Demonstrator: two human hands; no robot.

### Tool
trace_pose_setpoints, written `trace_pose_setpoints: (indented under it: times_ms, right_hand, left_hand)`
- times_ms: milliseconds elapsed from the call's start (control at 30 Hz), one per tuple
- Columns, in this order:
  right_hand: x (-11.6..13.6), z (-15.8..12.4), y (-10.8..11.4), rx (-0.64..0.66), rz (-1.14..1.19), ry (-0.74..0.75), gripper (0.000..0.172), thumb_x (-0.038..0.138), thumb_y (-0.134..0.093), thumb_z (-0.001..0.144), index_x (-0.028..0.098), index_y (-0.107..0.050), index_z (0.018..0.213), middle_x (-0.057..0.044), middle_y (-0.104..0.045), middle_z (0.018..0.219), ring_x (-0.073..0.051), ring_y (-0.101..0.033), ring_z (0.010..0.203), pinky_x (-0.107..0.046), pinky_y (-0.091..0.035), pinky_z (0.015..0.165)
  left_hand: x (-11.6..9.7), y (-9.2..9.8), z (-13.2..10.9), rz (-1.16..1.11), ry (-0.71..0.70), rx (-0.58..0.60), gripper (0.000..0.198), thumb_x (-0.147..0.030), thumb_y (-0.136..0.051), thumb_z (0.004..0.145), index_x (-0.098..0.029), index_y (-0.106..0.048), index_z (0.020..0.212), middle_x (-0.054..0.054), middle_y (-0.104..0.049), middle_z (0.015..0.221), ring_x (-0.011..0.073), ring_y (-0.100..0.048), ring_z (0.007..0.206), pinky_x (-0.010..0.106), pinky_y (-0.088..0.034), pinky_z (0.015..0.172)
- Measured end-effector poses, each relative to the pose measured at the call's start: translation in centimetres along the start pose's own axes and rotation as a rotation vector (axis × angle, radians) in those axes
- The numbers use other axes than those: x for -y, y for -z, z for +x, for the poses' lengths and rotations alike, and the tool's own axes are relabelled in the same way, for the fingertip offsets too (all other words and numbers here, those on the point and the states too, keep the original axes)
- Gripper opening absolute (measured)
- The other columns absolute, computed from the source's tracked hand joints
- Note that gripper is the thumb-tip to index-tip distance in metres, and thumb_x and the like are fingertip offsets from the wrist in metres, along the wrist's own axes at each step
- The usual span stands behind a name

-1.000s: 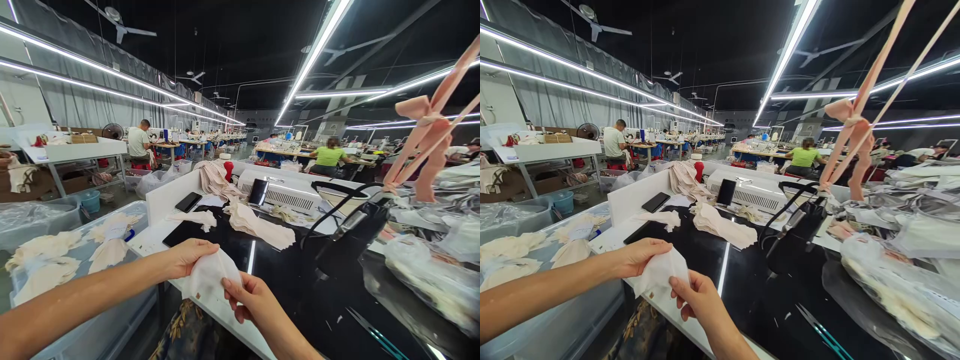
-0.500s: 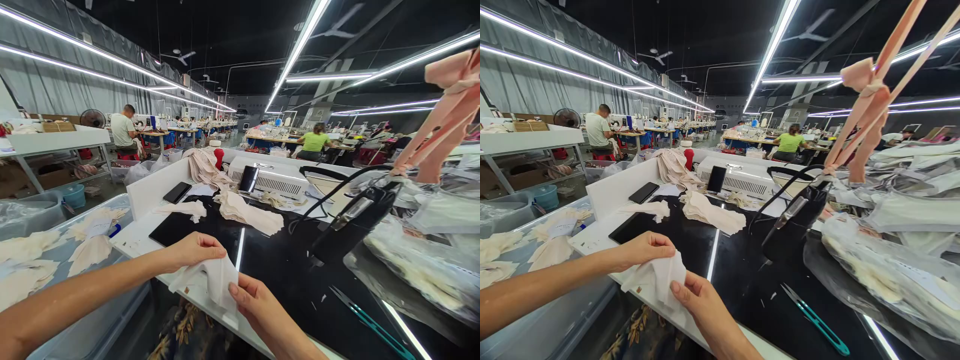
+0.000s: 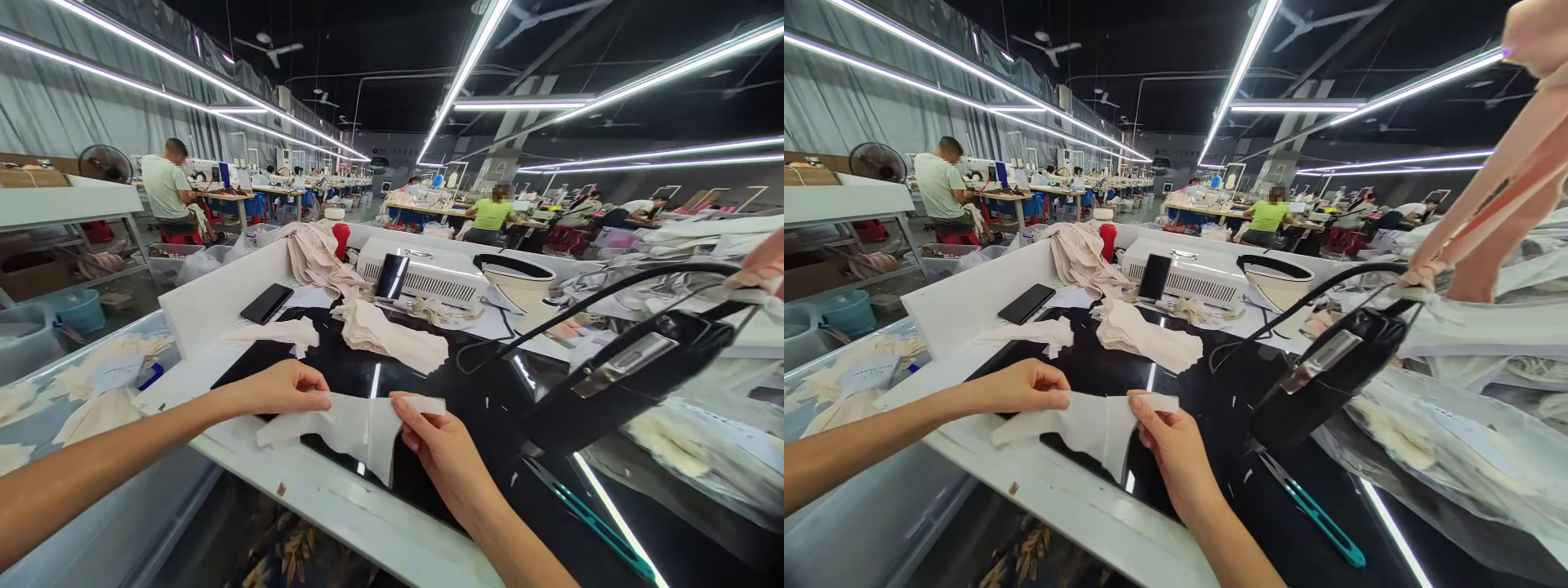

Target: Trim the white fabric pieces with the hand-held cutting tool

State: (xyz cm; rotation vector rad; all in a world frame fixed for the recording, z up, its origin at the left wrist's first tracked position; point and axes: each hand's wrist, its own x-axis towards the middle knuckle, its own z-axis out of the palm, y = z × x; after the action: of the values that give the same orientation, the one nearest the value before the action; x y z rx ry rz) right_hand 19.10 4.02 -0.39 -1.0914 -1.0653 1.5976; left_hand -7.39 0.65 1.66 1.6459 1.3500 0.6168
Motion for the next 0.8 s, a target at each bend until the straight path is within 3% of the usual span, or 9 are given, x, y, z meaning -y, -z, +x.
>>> trace_pose_setpoints:
  times_ms: [133,200,267,400,467,633,733,800]
  right_hand:
    - [1.3,1.0,0.1,-0.045,-0.034,0.106,0.056,0.057,-0.099,0.047,0.018,-0.085,0.085,0.0,-0.061,0.066,-0.011,-0.044,0.062,-0.025,-0.036,0.053]
    - [1.6,0.8,0.3,-0.05,-0.1,0.167,0.049,0.056,-0.096,0.055,0.021,-0.085,0.086,-0.001,-0.065,0.07,-0.013,-0.049,0.066,-0.027,-0.041,0.059]
    - [1.3,0.1,0.8,-0.006,-0.269,0.24,0.036,0.053,-0.09,0.067,0.023,-0.084,0.086,-0.002,-0.071,0.076,-0.016,-0.056,0.071,-0.029,-0.047,0.066]
    - [-0.8,-1.6,2.3,0.223,-0.662,0.318,0.022,0.046,-0.075,0.086,0.027,-0.084,0.091,-0.005,-0.079,0.094,-0.023,-0.071,0.086,-0.034,-0.057,0.081]
    - [-1.8,-2.3,2.9,0.324,-0.782,0.353,0.022,0.045,-0.072,0.09,0.028,-0.084,0.099,-0.007,-0.081,0.102,-0.026,-0.074,0.095,-0.035,-0.059,0.089]
    - [-1.4,-3.6,3.4,0.474,-0.98,0.436,0.028,0.045,-0.066,0.097,0.035,-0.08,0.118,-0.006,-0.078,0.124,-0.027,-0.075,0.113,-0.036,-0.06,0.102]
    - [-0.4,-4.5,4.0,0.491,-1.073,0.499,0.029,0.042,-0.064,0.099,0.039,-0.078,0.125,-0.005,-0.077,0.129,-0.027,-0.077,0.113,-0.035,-0.062,0.1]
    - [0.3,-5.0,5.3,0.434,-1.095,0.557,0.029,0.04,-0.065,0.097,0.04,-0.078,0.123,-0.004,-0.078,0.126,-0.027,-0.079,0.109,-0.033,-0.065,0.094]
  left_hand:
    - [-0.4,1.8,-0.2,0.391,-0.205,-0.281,0.019,-0.034,-0.062,0.094,-0.02,-0.074,0.091,0.002,-0.066,0.093,0.0188,-0.059,0.085,0.028,-0.04,0.076]
    - [-0.6,2.5,-0.8,0.605,-0.338,-0.338,0.023,-0.03,-0.053,0.1,-0.021,-0.074,0.097,0.003,-0.064,0.096,0.0182,-0.06,0.084,0.028,-0.04,0.076]
    - [-0.5,2.9,-1.6,0.707,-0.397,-0.241,0.025,-0.032,-0.053,0.104,-0.022,-0.075,0.099,0.003,-0.063,0.091,0.017,-0.06,0.08,0.027,-0.039,0.071]
    - [0.1,2.5,-3.2,0.726,-0.254,0.095,0.022,-0.038,-0.064,0.103,-0.024,-0.078,0.094,-0.002,-0.07,0.082,0.0151,-0.065,0.073,0.025,-0.037,0.064]
    - [0.2,1.7,-3.2,0.731,-0.258,0.108,0.023,-0.033,-0.061,0.105,-0.023,-0.078,0.093,-0.002,-0.073,0.085,0.0157,-0.068,0.077,0.026,-0.039,0.067]
    - [-0.6,-1.7,-0.2,0.755,-0.503,-0.053,0.022,-0.022,-0.055,0.107,-0.019,-0.074,0.097,0.001,-0.071,0.092,0.0165,-0.067,0.085,0.026,-0.046,0.075]
    - [-0.7,-4.3,2.3,0.812,-0.627,-0.12,0.014,-0.019,-0.059,0.104,-0.017,-0.073,0.102,0.004,-0.073,0.105,0.0186,-0.068,0.092,0.029,-0.051,0.082]
    - [-0.3,-5.9,3.4,0.864,-0.68,-0.134,0.01,-0.017,-0.062,0.102,-0.017,-0.072,0.103,0.005,-0.073,0.108,0.0197,-0.068,0.095,0.031,-0.052,0.084]
